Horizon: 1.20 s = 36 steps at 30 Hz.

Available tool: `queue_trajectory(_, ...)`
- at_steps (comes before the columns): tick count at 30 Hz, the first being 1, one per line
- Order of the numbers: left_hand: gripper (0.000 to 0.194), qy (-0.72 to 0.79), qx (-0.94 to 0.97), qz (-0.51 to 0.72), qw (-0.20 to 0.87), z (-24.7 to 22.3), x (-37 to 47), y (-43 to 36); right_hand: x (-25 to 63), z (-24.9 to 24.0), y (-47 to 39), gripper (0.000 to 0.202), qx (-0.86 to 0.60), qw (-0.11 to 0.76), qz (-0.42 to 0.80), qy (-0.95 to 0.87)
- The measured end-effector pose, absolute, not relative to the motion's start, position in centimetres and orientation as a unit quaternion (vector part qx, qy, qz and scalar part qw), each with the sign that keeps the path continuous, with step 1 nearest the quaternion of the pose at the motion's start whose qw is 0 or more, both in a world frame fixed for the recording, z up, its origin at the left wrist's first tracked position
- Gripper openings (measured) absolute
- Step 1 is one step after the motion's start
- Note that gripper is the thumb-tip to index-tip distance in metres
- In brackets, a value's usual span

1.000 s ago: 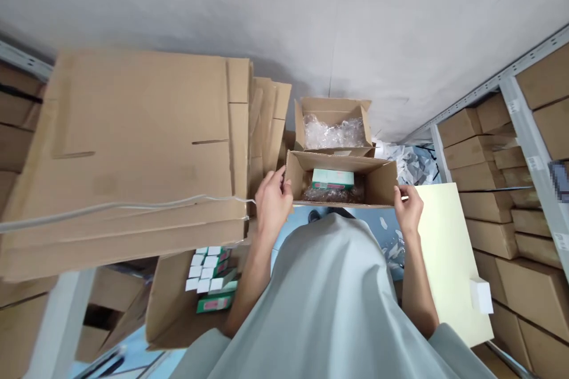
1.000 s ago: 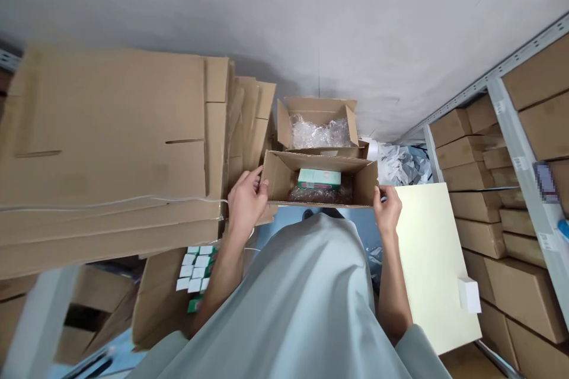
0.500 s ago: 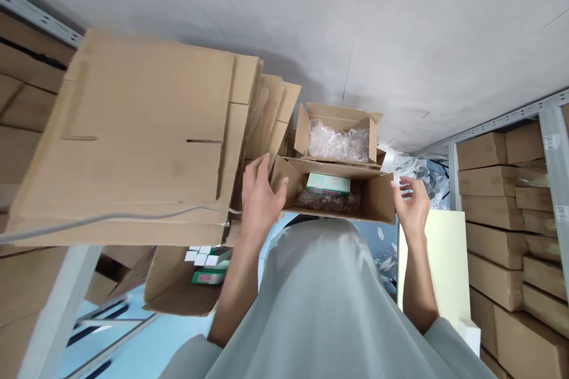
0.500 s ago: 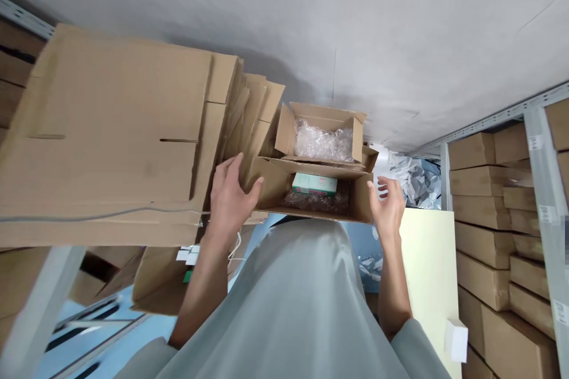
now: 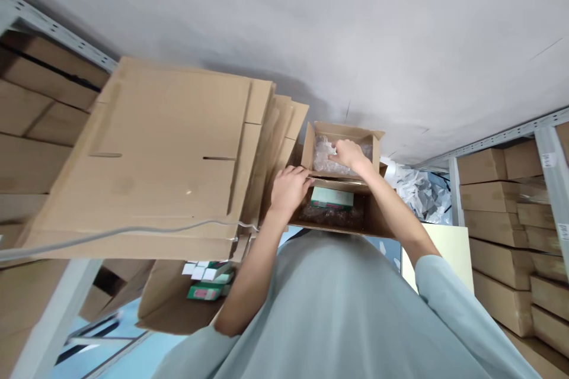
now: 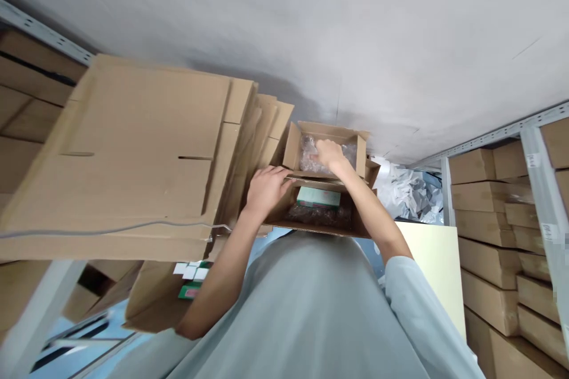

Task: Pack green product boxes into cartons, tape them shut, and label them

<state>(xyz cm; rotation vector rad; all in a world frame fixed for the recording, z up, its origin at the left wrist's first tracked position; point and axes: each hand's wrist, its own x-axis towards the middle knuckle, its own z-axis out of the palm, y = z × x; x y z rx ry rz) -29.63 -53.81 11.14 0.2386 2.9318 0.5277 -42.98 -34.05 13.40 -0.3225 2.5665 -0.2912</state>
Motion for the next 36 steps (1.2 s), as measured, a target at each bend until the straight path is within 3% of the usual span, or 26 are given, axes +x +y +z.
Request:
queue_trajectory(4, 0.023, 0.979, 0.090, 0.172, 0.069, 11.5, -29.7, -54.0, -44.3, 11.1, -37.9, 0.051, -0.082, 0.324, -0.057, 0.941)
queue_trajectory(9, 0.020, 0.978, 0.097, 0.172, 0.072, 11.5, -29.6, -54.4, -43.8, 11.1, -38.2, 0.039, -0.070, 0.288, -0.053, 0.953)
queue_trajectory(12, 0.022, 0.976, 0.099, 0.186, 0.060, 11.3, -29.2, -54.6, -43.5, 12.7, -36.5, 0.041, -0.072, 0.248, -0.063, 0.964)
queue_trajectory(17, 0.024, 0.970, 0.100, 0.213, 0.057, 11.1, -28.8, -55.0, -38.9, 17.4, -32.0, 0.029, -0.062, 0.080, -0.235, 0.967)
queue_trajectory(21, 0.031, 0.967, 0.099, 0.223, 0.069, 11.0, -28.9, -55.1, -31.4, 21.1, -28.7, 0.032, -0.041, 0.018, -0.377, 0.925)
queue_trajectory(27, 0.044, 0.970, 0.096, 0.207, 0.088, 11.5, -29.7, -54.7, -24.0, 18.5, -28.4, 0.037, 0.028, 0.102, -0.466, 0.878)
queue_trajectory(33, 0.043, 0.969, 0.109, 0.200, 0.092, 11.6, -30.1, -54.9, -23.2, 14.9, -30.5, 0.023, 0.009, 0.207, -0.433, 0.877)
queue_trajectory(36, 0.044, 0.974, 0.118, 0.171, 0.092, 11.3, -30.1, -55.0, -25.2, 16.5, -30.4, 0.019, -0.017, 0.168, -0.383, 0.908)
